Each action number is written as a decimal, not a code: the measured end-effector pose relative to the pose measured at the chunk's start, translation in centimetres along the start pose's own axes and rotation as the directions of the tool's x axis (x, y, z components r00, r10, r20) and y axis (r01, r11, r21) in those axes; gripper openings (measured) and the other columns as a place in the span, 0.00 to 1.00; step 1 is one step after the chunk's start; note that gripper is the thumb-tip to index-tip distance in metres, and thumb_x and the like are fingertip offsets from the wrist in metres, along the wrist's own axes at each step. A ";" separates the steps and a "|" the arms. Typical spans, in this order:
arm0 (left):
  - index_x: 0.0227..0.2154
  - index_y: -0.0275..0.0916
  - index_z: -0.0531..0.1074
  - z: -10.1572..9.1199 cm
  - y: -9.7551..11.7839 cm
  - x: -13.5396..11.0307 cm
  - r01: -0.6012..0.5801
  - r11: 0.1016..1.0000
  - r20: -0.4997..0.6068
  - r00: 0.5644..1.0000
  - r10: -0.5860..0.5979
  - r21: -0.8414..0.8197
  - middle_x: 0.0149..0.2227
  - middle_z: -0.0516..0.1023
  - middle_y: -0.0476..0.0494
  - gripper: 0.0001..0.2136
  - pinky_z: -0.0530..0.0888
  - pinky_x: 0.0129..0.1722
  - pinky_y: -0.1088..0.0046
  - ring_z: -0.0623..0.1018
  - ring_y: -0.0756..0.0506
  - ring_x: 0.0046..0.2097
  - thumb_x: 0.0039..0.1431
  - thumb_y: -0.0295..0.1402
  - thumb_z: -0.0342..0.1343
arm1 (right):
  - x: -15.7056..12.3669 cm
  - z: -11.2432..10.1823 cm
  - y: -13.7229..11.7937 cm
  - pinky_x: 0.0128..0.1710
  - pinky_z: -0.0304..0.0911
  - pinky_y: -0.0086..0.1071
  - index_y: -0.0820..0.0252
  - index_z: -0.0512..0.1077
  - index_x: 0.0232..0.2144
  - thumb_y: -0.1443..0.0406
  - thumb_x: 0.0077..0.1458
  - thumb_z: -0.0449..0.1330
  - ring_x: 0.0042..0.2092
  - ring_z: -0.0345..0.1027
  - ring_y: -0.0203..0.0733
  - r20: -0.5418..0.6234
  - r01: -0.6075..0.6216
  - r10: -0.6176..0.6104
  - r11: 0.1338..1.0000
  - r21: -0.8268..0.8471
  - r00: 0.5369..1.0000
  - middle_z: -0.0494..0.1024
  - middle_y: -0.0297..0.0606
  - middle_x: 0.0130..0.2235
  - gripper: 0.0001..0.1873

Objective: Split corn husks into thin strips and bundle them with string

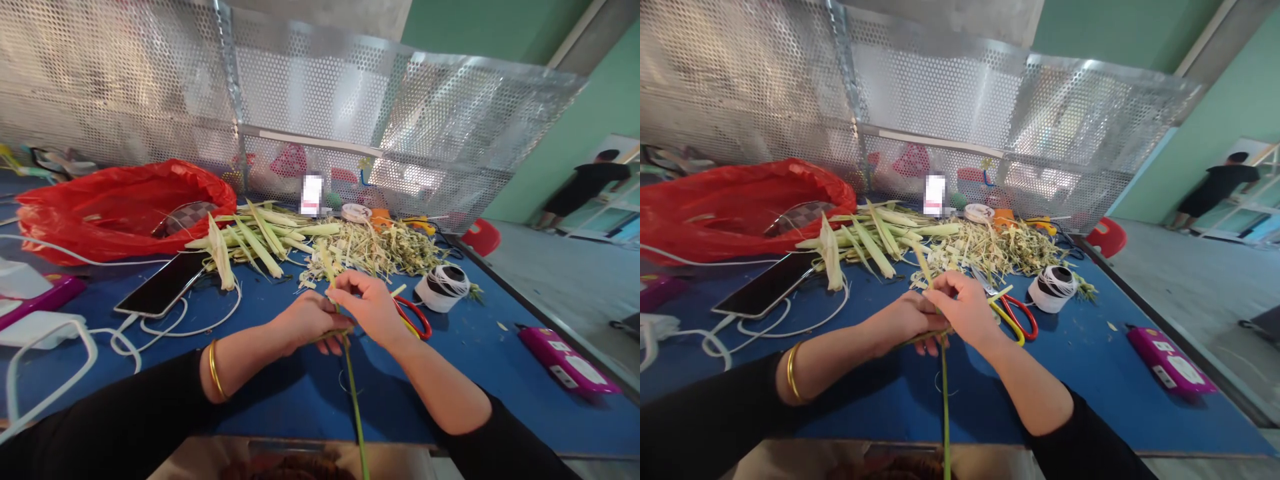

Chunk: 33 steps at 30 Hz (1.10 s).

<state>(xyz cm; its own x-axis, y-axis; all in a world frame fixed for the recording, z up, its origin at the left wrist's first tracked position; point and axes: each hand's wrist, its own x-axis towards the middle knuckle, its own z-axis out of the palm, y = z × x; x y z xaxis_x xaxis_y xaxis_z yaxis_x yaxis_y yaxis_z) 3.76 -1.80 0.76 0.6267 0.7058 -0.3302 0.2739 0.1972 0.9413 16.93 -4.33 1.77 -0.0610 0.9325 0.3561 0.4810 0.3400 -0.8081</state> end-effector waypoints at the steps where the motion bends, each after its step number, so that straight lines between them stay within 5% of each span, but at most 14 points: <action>1: 0.20 0.33 0.75 -0.2 0.1 0.0 0.014 0.999 -0.019 1.000 -0.014 -0.029 0.21 0.78 0.43 0.09 0.70 0.17 0.77 0.75 0.49 0.20 0.47 0.34 0.59 | -0.1 -0.2 -0.1 0.25 0.56 0.26 0.59 0.68 0.25 0.64 0.53 0.58 0.24 0.57 0.33 -0.044 0.015 -0.013 0.999 0.030 0.999 0.63 0.28 0.22 0.07; 5: 0.18 0.33 0.74 -1.3 0.7 0.2 0.016 0.982 -0.157 0.987 -0.046 -0.187 0.19 0.77 0.43 0.10 0.68 0.18 0.79 0.75 0.50 0.21 0.47 0.35 0.60 | -0.7 -0.8 -0.8 0.30 0.60 0.29 0.58 0.69 0.28 0.65 0.56 0.56 0.28 0.64 0.35 -0.155 0.239 -0.262 0.959 -0.150 0.953 0.72 0.33 0.27 0.05; 10: 0.20 0.32 0.74 -2.6 1.4 0.4 -0.031 0.891 -0.177 0.983 -0.056 -0.452 0.18 0.74 0.46 0.03 0.68 0.19 0.82 0.72 0.53 0.20 0.45 0.23 0.57 | -1.0 -0.7 -0.6 0.39 0.60 0.33 0.57 0.70 0.30 0.69 0.57 0.56 0.33 0.70 0.37 -0.002 0.499 -0.562 0.736 -0.458 0.827 0.78 0.35 0.29 0.05; 18: 0.18 0.33 0.70 -3.7 2.4 -0.2 -0.010 0.796 -0.136 0.986 -0.091 -0.606 0.18 0.71 0.48 0.07 0.75 0.25 0.76 0.70 0.54 0.19 0.47 0.22 0.52 | -0.7 -0.7 0.0 0.38 0.58 0.34 0.59 0.73 0.30 0.72 0.57 0.54 0.32 0.70 0.37 0.134 0.536 -0.601 0.561 -0.631 0.788 0.78 0.37 0.29 0.09; 26: 0.28 0.31 0.75 -4.1 1.8 0.6 -0.104 0.824 -0.194 0.981 -0.007 -0.557 0.28 0.79 0.42 0.04 0.73 0.23 0.83 0.76 0.53 0.25 0.51 0.20 0.57 | -0.3 -0.8 0.0 0.40 0.56 0.36 0.61 0.74 0.34 0.72 0.59 0.51 0.33 0.67 0.39 0.294 0.561 -0.540 0.435 -0.705 0.789 0.77 0.39 0.32 0.11; 31: 0.30 0.32 0.75 -4.1 1.6 0.9 -0.123 0.791 -0.265 0.963 -0.051 -0.599 0.27 0.79 0.43 0.05 0.74 0.23 0.81 0.76 0.53 0.24 0.53 0.19 0.55 | -0.5 -1.0 -0.5 0.42 0.57 0.34 0.62 0.73 0.41 0.72 0.60 0.52 0.38 0.68 0.39 0.087 0.510 -0.635 0.524 -0.682 0.768 0.77 0.41 0.37 0.12; 33: 0.28 0.32 0.75 -3.6 1.4 0.8 -0.127 0.784 -0.252 0.967 -0.039 -0.607 0.25 0.78 0.44 0.05 0.73 0.23 0.80 0.76 0.52 0.23 0.53 0.20 0.56 | -0.6 -0.5 -0.5 0.42 0.57 0.33 0.60 0.73 0.41 0.71 0.60 0.53 0.38 0.67 0.38 0.112 0.534 -0.636 0.524 -0.663 0.763 0.76 0.39 0.36 0.11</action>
<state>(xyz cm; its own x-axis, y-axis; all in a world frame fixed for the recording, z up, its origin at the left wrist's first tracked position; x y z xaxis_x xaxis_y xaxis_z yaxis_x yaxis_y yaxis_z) 2.03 1.51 2.01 0.4117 0.8462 -0.3383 -0.3076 0.4785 0.8225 17.18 -5.16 2.15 -0.4507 0.5090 0.7333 0.7994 0.5958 0.0778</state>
